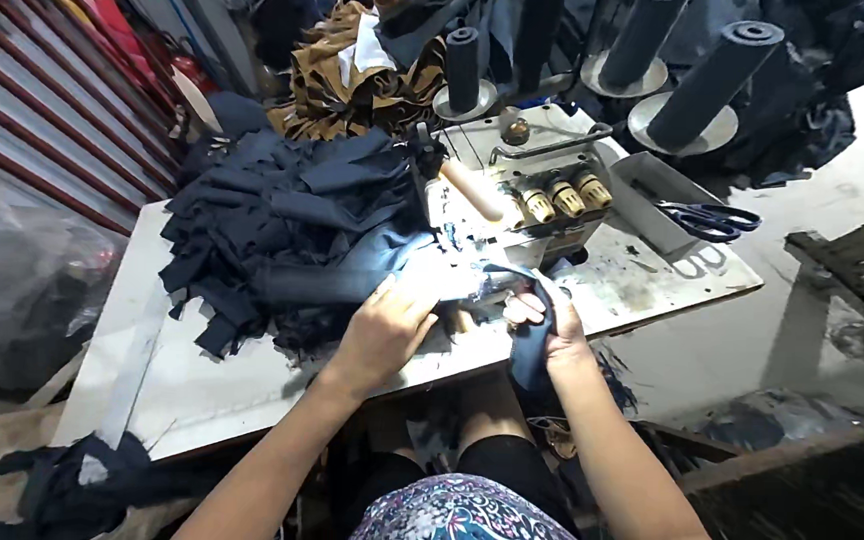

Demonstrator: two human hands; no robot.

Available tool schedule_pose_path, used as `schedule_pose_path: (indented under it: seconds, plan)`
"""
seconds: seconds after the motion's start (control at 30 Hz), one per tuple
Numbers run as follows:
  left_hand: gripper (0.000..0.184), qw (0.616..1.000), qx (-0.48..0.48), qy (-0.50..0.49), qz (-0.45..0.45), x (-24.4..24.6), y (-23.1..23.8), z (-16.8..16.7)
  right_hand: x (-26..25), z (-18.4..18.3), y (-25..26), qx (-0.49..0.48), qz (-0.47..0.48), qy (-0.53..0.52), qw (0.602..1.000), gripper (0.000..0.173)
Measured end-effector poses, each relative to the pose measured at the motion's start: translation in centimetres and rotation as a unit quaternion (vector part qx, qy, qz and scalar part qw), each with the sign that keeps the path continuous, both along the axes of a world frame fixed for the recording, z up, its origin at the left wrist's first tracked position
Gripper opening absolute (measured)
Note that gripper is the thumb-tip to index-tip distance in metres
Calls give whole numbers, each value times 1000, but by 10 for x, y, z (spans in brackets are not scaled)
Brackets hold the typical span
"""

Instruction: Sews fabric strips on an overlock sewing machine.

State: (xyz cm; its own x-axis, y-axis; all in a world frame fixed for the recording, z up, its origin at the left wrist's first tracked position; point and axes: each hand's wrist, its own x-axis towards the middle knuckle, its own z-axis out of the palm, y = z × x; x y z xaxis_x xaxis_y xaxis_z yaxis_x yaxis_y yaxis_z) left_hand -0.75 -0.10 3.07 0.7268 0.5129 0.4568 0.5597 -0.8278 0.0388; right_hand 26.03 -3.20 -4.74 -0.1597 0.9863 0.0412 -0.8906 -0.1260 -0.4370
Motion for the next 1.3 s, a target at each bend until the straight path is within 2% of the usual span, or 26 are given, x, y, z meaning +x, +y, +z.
schedule_pose_path:
  seconds: [0.07, 0.17, 0.3, 0.47, 0.53, 0.6, 0.63, 0.7, 0.77, 0.83, 0.9, 1.03, 1.13, 1.2, 1.3]
  plan:
    - [30, 1000, 7, -1, 6, 6, -2, 0, 4, 2, 4, 3, -1, 16, 1000, 40]
    - [34, 999, -31, -2, 34, 12, -6, -1, -4, 6, 10, 10, -11, 27, 1000, 39]
    - [38, 997, -51, -6, 51, 16, -5, 0, -13, 9, 12, 7, -57, 13, 998, 42]
    - [40, 997, -77, -9, 27, 18, 19, 7, -17, 13, 12, -5, -90, -20, 996, 47]
    - [42, 999, -47, 25, -7, 17, 34, 10, -17, 12, 11, 6, -91, -37, 995, 42]
    - [37, 997, 3, 67, -36, 13, 49, 11, -21, 8, 9, 8, -97, -90, 991, 38]
    - [36, 995, -7, 98, -29, 12, 53, 14, -25, 7, 7, -1, -104, -126, 987, 36]
    - [37, 986, -90, 136, 13, 14, 52, 32, -33, 5, 2, -20, -119, -215, 969, 34]
    - [28, 978, -166, 84, 91, 22, 48, 68, -34, 2, 1, -11, -129, -275, 953, 35]
    - [23, 979, -136, 50, 141, 27, 64, 97, -34, -8, 4, 27, -133, -266, 954, 36]
    - [31, 971, -137, 77, 181, 21, 96, 109, -31, -15, 7, 66, -125, -258, 956, 37]
    - [46, 912, -295, 105, 265, -5, 157, 81, -30, 11, -7, 89, -116, -321, 936, 30]
    - [47, 874, -334, 111, 334, -35, 179, 46, -31, -12, 0, 62, -138, -325, 933, 30]
    - [48, 852, -350, 117, 373, -50, 180, 34, -31, 8, -7, 39, -127, -375, 918, 33]
    - [50, 846, -335, 127, 395, -73, 183, 31, -29, 18, -11, 101, -103, -371, 917, 32]
